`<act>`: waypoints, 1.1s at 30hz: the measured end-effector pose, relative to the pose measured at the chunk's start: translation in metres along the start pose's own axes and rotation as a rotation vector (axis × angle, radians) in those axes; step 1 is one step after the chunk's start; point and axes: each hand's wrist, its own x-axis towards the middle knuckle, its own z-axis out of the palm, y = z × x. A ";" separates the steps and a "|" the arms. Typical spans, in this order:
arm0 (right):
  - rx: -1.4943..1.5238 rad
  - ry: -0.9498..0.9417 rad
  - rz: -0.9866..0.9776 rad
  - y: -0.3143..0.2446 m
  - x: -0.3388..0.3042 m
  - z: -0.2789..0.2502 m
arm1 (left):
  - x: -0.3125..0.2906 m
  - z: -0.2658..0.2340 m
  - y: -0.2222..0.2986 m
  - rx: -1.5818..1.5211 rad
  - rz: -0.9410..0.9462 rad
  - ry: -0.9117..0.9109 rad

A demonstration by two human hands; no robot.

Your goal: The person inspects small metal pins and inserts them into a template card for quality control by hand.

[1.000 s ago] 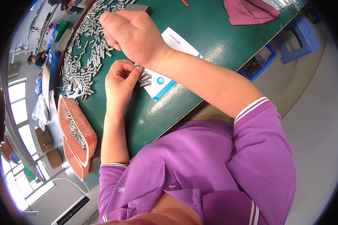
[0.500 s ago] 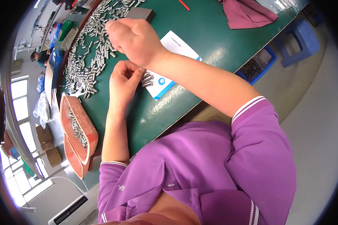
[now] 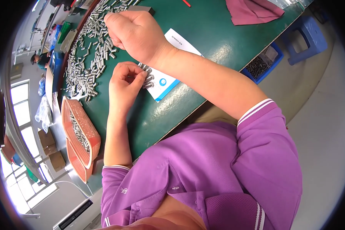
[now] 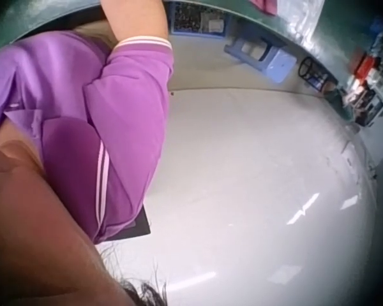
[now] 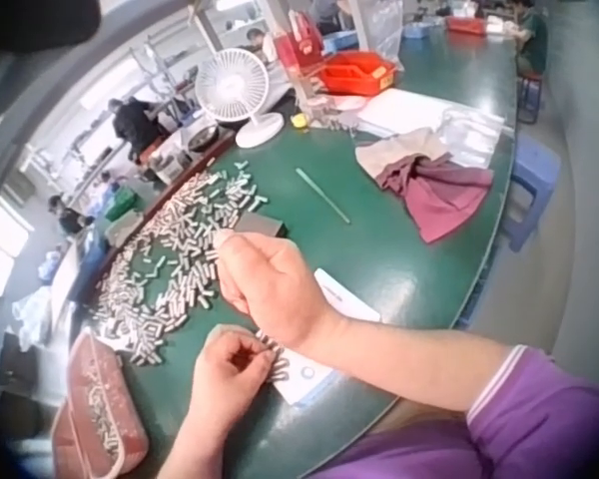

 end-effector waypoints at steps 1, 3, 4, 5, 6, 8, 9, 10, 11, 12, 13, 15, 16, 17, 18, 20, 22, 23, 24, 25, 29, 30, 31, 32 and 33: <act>0.001 0.001 0.001 0.001 0.000 0.001 | 0.000 0.001 0.000 0.000 -0.001 -0.001; 0.036 -0.001 0.028 0.002 -0.001 0.003 | -0.001 0.003 0.000 -0.003 0.000 0.031; 0.035 0.000 0.028 0.002 -0.002 0.003 | -0.001 0.003 0.000 -0.004 0.000 0.030; 0.023 -0.001 0.028 0.001 -0.003 0.003 | -0.001 0.003 0.000 -0.008 -0.001 0.033; 0.011 -0.002 0.027 0.001 -0.003 0.004 | -0.001 0.004 0.000 -0.013 -0.002 0.036; 0.011 0.008 0.025 -0.001 -0.005 0.005 | -0.001 0.006 -0.003 -0.032 0.014 0.053; 0.011 0.019 0.022 -0.002 -0.005 0.005 | -0.001 0.007 -0.004 -0.050 0.031 0.068; 0.011 0.018 0.021 -0.002 -0.006 0.005 | -0.001 0.007 -0.004 -0.050 0.031 0.069; 0.009 0.017 0.009 -0.002 -0.006 0.005 | -0.001 0.007 -0.003 -0.048 0.037 0.073; 0.006 0.016 -0.004 -0.002 -0.006 0.005 | -0.002 0.008 -0.003 -0.047 0.042 0.078; 0.006 0.016 -0.004 -0.002 -0.007 0.005 | -0.002 0.008 -0.003 -0.047 0.043 0.078; 0.013 0.026 -0.009 -0.002 -0.007 0.005 | -0.001 0.008 -0.004 -0.043 0.049 0.079; 0.013 0.025 -0.007 -0.002 -0.008 0.005 | -0.001 0.008 -0.004 -0.044 0.048 0.080; -0.009 0.023 -0.009 -0.003 -0.008 0.005 | -0.001 0.008 -0.005 -0.055 0.041 0.077; -0.031 0.021 -0.011 -0.004 -0.008 0.005 | -0.001 0.008 -0.006 -0.066 0.034 0.075; -0.020 0.017 -0.015 -0.003 -0.007 0.004 | -0.001 0.009 -0.006 -0.070 0.033 0.078; -0.010 0.013 -0.020 -0.003 -0.007 0.004 | -0.001 0.009 -0.006 -0.075 0.033 0.080; -0.030 0.010 -0.028 -0.003 -0.008 0.003 | -0.001 0.010 -0.006 -0.078 0.032 0.081; -0.049 0.008 -0.037 -0.004 -0.008 0.003 | 0.000 0.010 -0.006 -0.080 0.032 0.082; -0.050 0.007 -0.029 -0.003 -0.010 0.006 | 0.000 0.009 -0.006 -0.083 0.024 0.081; -0.113 0.047 -0.004 -0.001 -0.012 0.014 | 0.001 0.008 -0.004 -0.054 0.027 0.069; -0.136 0.041 -0.017 0.000 -0.013 0.013 | 0.000 0.008 -0.004 -0.061 0.021 0.070; -0.135 0.037 -0.023 0.000 -0.013 0.011 | -0.002 0.009 -0.004 -0.050 0.012 0.069; -0.077 0.052 -0.006 0.001 -0.011 0.007 | -0.002 0.008 -0.003 -0.048 0.017 0.073; -0.018 0.066 0.012 0.002 -0.008 0.004 | -0.002 0.006 -0.002 -0.052 0.016 0.073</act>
